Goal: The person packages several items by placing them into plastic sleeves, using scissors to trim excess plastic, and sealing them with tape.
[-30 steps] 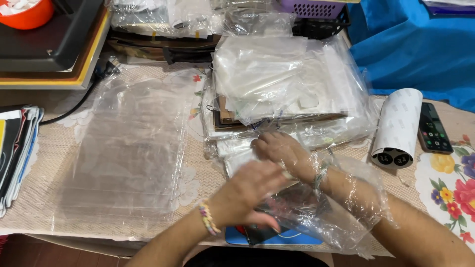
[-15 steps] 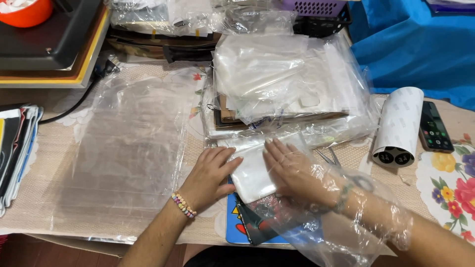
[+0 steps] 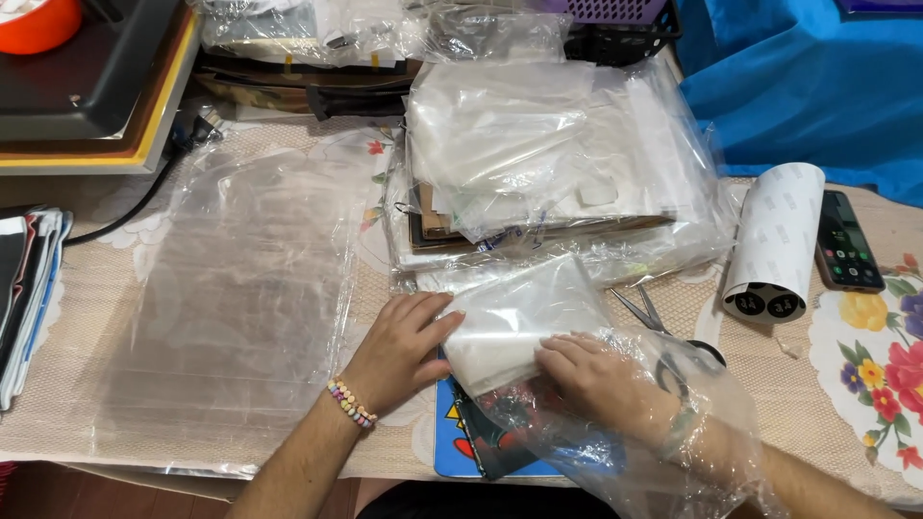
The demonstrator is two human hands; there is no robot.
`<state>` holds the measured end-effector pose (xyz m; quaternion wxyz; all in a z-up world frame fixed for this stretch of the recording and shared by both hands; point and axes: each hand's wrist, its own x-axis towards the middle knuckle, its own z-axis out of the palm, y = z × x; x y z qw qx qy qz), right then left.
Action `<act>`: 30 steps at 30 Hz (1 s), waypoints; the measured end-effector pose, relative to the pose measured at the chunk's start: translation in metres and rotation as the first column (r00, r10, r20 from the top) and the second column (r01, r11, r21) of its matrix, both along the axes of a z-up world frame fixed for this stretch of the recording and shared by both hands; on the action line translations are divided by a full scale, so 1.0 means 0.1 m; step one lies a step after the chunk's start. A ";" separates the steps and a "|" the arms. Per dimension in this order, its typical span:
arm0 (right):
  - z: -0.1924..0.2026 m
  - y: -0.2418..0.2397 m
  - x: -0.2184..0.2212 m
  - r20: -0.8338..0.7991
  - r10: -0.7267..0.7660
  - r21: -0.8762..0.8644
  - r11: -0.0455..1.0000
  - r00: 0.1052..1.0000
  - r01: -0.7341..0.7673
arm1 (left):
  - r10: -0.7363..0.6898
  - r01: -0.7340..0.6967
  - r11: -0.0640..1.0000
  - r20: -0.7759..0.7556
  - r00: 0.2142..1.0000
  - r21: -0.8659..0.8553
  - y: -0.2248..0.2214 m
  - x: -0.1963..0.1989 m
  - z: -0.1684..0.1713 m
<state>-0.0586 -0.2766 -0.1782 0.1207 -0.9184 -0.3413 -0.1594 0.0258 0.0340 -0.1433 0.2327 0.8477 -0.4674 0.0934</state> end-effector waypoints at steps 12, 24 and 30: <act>0.83 0.00 -0.09 0.120 -0.237 0.087 0.970 0.964 0.227 | -0.010 0.011 0.999 0.038 0.999 -0.031 0.00 0.01 -0.01; 1.92 -0.22 0.10 -0.101 -0.195 0.260 0.941 0.976 0.215 | -0.171 0.045 0.969 -0.528 0.832 -0.242 -0.62 0.24 1.10; 2.41 -0.19 0.05 -0.163 -0.100 0.493 0.853 0.982 0.169 | -0.526 0.345 0.848 -0.563 0.637 -0.402 -1.21 0.64 0.91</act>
